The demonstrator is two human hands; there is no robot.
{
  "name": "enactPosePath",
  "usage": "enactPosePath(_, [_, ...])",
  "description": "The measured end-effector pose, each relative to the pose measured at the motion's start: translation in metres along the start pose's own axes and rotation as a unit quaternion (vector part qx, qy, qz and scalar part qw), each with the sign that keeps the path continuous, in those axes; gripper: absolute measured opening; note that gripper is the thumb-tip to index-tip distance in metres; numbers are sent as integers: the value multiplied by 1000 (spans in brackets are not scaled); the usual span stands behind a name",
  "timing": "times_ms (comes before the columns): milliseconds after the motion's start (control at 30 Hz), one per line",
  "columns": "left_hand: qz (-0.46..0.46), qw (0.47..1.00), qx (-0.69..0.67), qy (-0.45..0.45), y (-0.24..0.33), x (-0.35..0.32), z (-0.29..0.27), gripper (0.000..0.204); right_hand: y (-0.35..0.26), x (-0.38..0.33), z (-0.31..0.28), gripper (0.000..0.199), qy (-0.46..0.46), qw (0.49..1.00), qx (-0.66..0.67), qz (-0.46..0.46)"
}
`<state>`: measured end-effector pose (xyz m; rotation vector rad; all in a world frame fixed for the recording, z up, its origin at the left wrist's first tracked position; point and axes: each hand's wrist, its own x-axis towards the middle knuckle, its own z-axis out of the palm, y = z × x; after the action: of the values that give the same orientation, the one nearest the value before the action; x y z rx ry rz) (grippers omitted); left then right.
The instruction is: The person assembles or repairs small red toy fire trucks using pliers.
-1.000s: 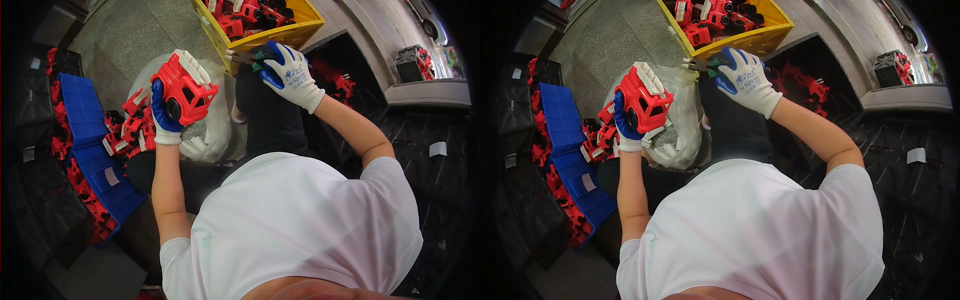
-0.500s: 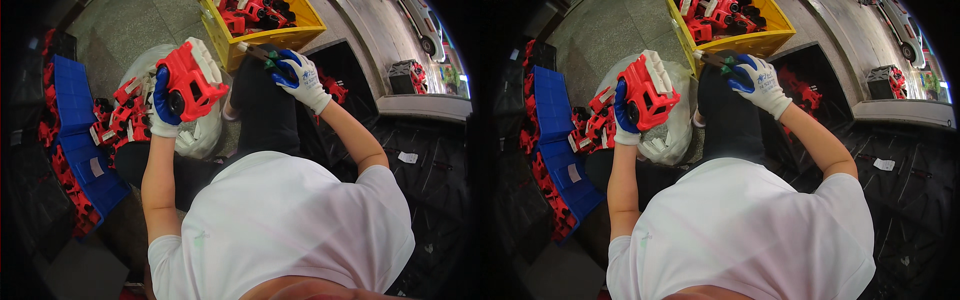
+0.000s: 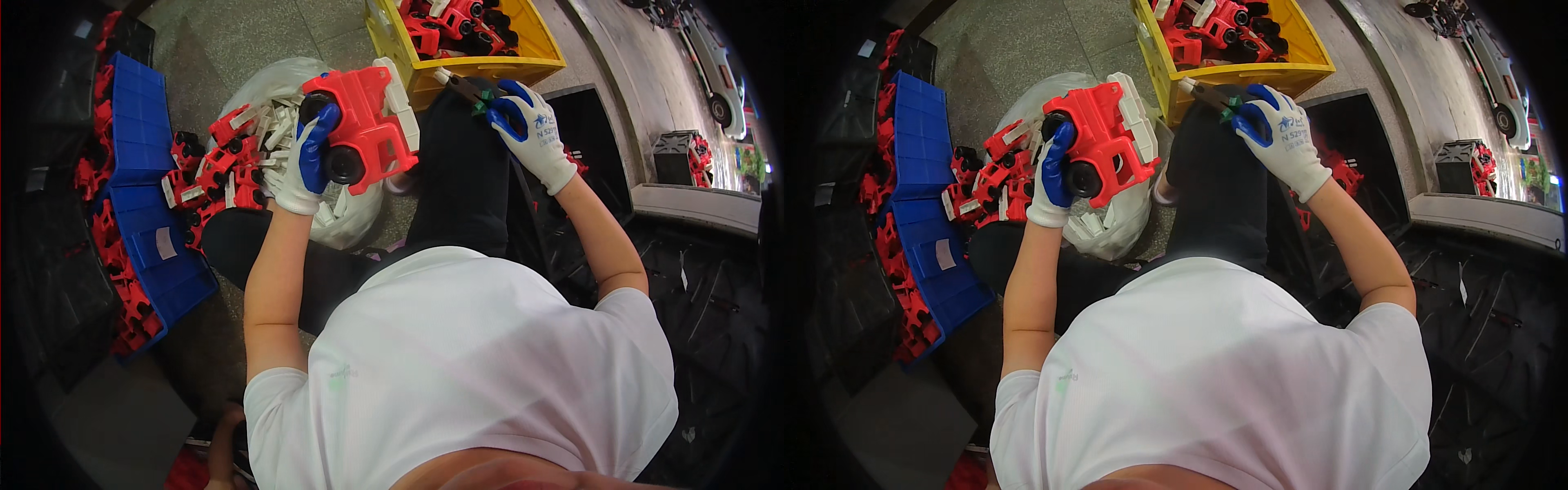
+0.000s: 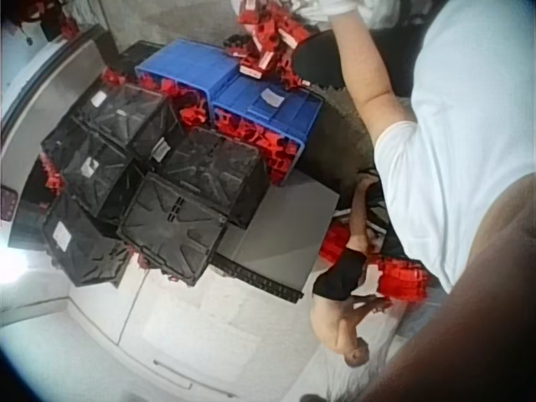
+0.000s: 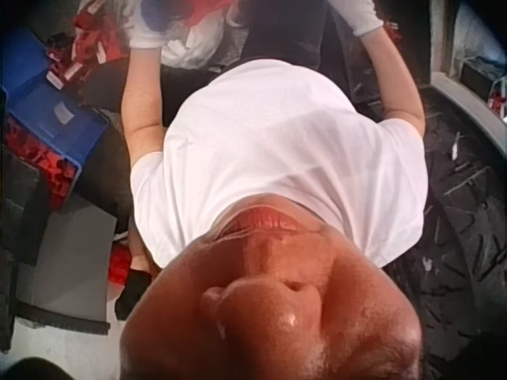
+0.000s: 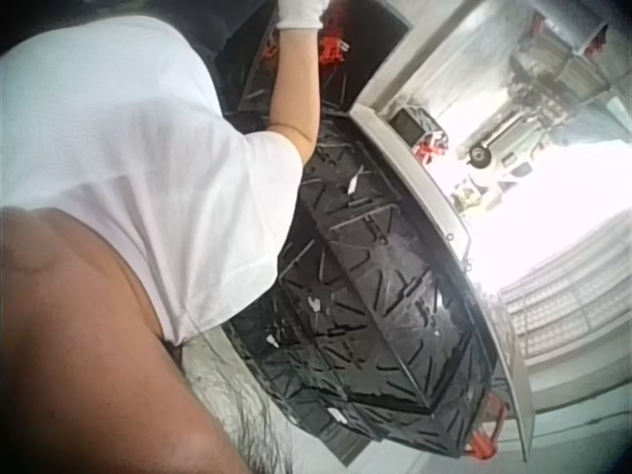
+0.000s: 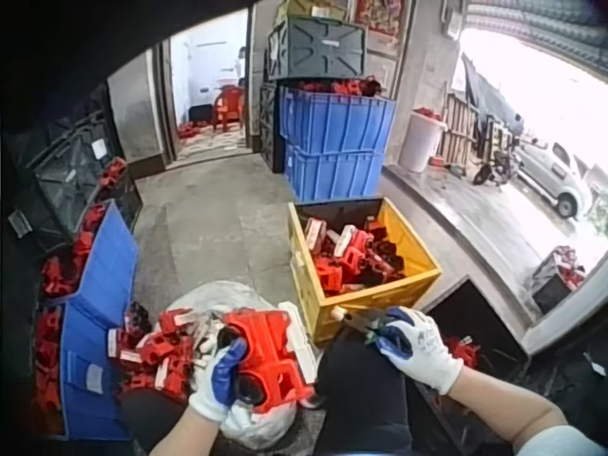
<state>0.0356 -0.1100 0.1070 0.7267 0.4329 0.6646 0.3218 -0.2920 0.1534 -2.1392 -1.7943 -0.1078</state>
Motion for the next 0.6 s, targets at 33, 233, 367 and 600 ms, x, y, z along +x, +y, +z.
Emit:
enactPosePath(33, [0,1000,-1,0,1,-1,1,51,0,-1,0,31,18,1000,8,-4])
enactPosePath(233, [71,995,71,-26,6,-2,12,60,-32,11,-24,29,115,992,-18,-52])
enactPosePath(367, [134,982,127,-44,7,-7,22,70,-81,18,-22,36,15,955,297,-6])
enactPosePath(600, [165,974,139,-65,18,-12,28,93,-115,42,17,41,-109,865,470,139])
